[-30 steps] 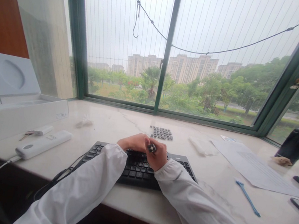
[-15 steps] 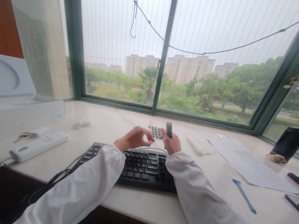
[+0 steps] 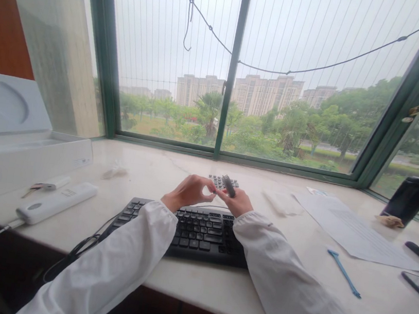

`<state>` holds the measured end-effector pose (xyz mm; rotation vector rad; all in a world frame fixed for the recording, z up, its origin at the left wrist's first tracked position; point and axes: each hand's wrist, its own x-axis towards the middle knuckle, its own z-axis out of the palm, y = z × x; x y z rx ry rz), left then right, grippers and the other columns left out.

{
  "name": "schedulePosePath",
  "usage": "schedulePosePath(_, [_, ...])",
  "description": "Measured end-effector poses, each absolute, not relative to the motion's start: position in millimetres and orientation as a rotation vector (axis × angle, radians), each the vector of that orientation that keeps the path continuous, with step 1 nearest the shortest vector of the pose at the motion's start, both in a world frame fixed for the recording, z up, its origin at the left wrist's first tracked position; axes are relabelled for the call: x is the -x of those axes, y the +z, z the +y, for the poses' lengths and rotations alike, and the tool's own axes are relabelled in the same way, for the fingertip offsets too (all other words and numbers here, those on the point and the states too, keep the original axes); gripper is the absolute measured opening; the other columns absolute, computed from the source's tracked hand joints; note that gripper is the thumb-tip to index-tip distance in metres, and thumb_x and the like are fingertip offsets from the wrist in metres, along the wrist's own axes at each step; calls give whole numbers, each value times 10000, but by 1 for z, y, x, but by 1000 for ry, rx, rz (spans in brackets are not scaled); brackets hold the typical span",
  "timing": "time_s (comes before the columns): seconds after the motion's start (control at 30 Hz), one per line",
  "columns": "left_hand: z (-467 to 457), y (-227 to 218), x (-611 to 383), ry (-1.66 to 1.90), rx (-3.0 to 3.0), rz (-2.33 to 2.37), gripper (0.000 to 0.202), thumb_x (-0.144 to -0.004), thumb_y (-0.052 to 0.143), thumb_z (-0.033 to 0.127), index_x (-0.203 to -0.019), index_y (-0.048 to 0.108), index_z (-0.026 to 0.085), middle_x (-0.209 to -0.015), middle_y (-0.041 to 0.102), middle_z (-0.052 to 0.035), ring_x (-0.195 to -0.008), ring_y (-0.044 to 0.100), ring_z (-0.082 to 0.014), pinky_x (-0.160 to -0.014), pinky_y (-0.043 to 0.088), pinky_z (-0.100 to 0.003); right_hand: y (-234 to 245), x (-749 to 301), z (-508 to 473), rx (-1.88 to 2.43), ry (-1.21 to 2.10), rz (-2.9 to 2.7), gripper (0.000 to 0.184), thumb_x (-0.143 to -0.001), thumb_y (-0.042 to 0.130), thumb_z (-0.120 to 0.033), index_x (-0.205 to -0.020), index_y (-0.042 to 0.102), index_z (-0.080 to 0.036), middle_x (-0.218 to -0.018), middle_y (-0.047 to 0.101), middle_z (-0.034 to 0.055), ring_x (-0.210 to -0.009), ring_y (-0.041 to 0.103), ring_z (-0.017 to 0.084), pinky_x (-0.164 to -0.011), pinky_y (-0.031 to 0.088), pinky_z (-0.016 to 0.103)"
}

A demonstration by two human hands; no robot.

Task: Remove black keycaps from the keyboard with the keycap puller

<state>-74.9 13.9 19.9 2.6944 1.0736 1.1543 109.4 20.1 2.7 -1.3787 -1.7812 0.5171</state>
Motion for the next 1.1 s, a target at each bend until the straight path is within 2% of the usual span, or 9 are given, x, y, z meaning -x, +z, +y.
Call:
schedulePosePath(0.27, [13,20,73,1166,-2703,1065,171,-791,616,268,-922,692,188,-893,712,-26,-800,648,-150,-782,483,-260,4,-109,19,1380,486,-1746,276,-722,647,-479,-708,736,-218,-652,680,19,-672,619,190,-576,397,259])
schedulePosePath(0.53, [15,20,74,1203,-2648,1109,136,-789,613,231,-889,695,190,-903,719,-19,-836,659,-156,-830,484,-260,3,-109,21,1414,437,-1732,267,-765,604,-446,-741,740,-218,-675,683,31,-674,620,195,-588,398,266])
schedulePosePath(0.67, [20,18,79,1246,-2612,1236,134,-772,626,229,-877,702,196,-890,721,-9,-847,662,-164,-850,480,-270,7,-114,19,1466,292,-1783,281,-825,537,-426,-770,728,-228,-717,693,50,-706,625,203,-612,393,272])
schedulePosePath(0.83, [28,13,85,1203,-2573,1458,138,-763,639,255,-877,713,228,-852,722,8,-814,661,-175,-838,485,-296,8,-119,15,1670,-88,-1937,184,-797,554,-315,-855,705,-227,-797,699,97,-722,633,241,-595,376,298])
schedulePosePath(1.1, [27,13,90,1061,-2509,1883,161,-803,613,353,-889,715,262,-882,728,-6,-836,652,-222,-780,483,-334,4,-124,18,1882,-108,-2204,193,-779,612,-316,-871,701,-172,-919,676,163,-828,645,274,-662,440,333])
